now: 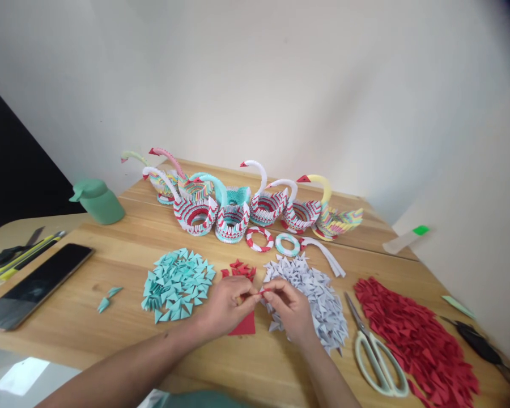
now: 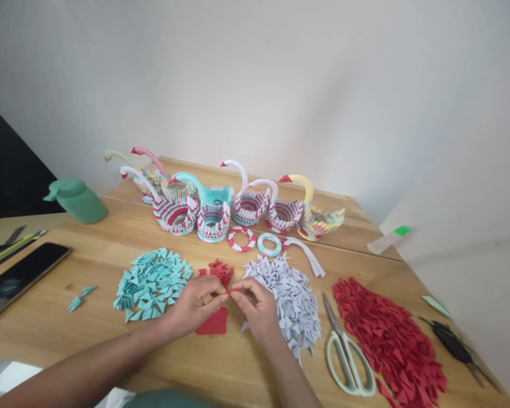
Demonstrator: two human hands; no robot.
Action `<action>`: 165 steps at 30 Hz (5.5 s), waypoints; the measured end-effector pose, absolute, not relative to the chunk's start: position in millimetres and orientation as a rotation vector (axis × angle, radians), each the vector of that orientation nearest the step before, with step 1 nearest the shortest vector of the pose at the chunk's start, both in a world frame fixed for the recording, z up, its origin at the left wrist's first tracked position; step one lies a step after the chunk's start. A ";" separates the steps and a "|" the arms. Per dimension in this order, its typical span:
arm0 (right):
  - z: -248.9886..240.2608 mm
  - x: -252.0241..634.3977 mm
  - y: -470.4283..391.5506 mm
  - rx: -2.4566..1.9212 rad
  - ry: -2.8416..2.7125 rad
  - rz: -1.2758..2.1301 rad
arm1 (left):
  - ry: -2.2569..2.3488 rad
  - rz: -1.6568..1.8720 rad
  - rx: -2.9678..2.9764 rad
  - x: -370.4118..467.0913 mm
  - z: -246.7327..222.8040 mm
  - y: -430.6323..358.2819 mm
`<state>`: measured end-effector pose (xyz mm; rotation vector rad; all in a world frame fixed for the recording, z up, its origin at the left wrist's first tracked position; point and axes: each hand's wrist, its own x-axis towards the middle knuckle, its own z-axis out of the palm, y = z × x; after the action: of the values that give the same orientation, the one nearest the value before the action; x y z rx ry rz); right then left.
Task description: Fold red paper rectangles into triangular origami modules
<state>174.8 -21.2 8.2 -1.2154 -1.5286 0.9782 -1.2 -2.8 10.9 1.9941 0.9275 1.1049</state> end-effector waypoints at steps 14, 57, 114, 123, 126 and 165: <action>10.4 174.4 -22.9 -1.297 -1.628 0.869 | 0.979 1.047 2.010 -0.7 8.9 -2.8; 11.3 174.5 -20.0 -1.033 -1.893 0.132 | 0.716 0.909 0.937 1.1 6.9 10.7; -10.7 167.1 -25.5 -1.200 -1.436 0.879 | 0.759 0.865 1.038 6.0 4.1 5.5; 3.8 168.9 -20.4 -1.222 -1.518 1.088 | 0.855 0.791 1.338 -3.1 3.6 12.1; 6.3 171.8 -19.9 -1.294 -1.541 1.014 | 0.888 0.745 1.416 -4.2 5.8 11.9; 8.1 177.2 -18.6 -1.004 -1.949 0.208 | 0.849 0.769 1.147 -8.8 10.2 17.9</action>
<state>177.2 -18.6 8.1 -1.0040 -1.9487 0.2085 -8.8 17.9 10.2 1.1468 0.8493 0.7688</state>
